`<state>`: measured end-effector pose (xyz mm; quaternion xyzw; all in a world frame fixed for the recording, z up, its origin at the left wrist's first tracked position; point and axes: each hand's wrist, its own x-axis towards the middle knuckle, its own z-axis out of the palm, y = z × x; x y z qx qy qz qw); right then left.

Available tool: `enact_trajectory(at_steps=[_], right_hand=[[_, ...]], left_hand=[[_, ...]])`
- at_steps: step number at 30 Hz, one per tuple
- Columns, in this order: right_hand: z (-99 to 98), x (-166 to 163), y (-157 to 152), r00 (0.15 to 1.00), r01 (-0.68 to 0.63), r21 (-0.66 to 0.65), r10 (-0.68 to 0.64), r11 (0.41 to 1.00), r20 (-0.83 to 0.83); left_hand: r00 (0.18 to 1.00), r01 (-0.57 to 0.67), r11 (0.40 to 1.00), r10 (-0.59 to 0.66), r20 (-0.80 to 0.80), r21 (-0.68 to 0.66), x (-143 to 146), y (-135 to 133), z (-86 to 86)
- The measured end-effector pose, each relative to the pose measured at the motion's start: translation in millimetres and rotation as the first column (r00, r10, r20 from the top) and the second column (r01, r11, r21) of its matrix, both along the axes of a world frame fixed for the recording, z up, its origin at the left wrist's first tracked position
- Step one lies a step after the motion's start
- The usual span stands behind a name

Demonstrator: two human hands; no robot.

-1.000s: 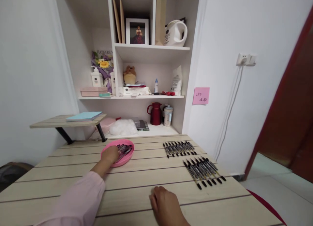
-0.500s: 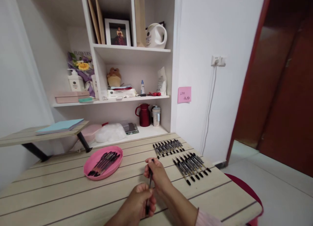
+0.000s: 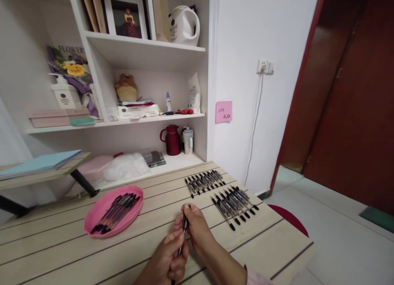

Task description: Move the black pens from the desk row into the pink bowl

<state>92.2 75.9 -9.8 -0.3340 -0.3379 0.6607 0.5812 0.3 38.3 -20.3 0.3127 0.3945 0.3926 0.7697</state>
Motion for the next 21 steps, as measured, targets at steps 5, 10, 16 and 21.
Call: enact_trajectory(at_steps=[5,10,16,21], right_hand=[[6.3,13.8,5.0,0.983,0.114,0.029,-0.109,0.993,-0.150],[3.2,44.4,25.6,0.948,0.246,-0.096,-0.260,0.965,-0.185],[17.5,98.9,51.9,0.904,0.316,0.061,-0.320,0.947,0.284],[15.8,128.4,47.8,0.507,0.227,0.249,-0.333,0.942,0.795]], left_hand=[[0.993,0.095,0.995,-0.097,0.067,0.032,-7.4,-6.5,1.8],[0.993,0.107,0.994,-0.105,0.059,-0.025,-8.2,-13.3,-4.0],[0.997,0.063,0.998,-0.062,0.053,-0.004,-9.6,-12.4,-12.4],[0.996,0.078,0.997,-0.080,0.048,0.025,-8.5,-12.3,-15.7]])
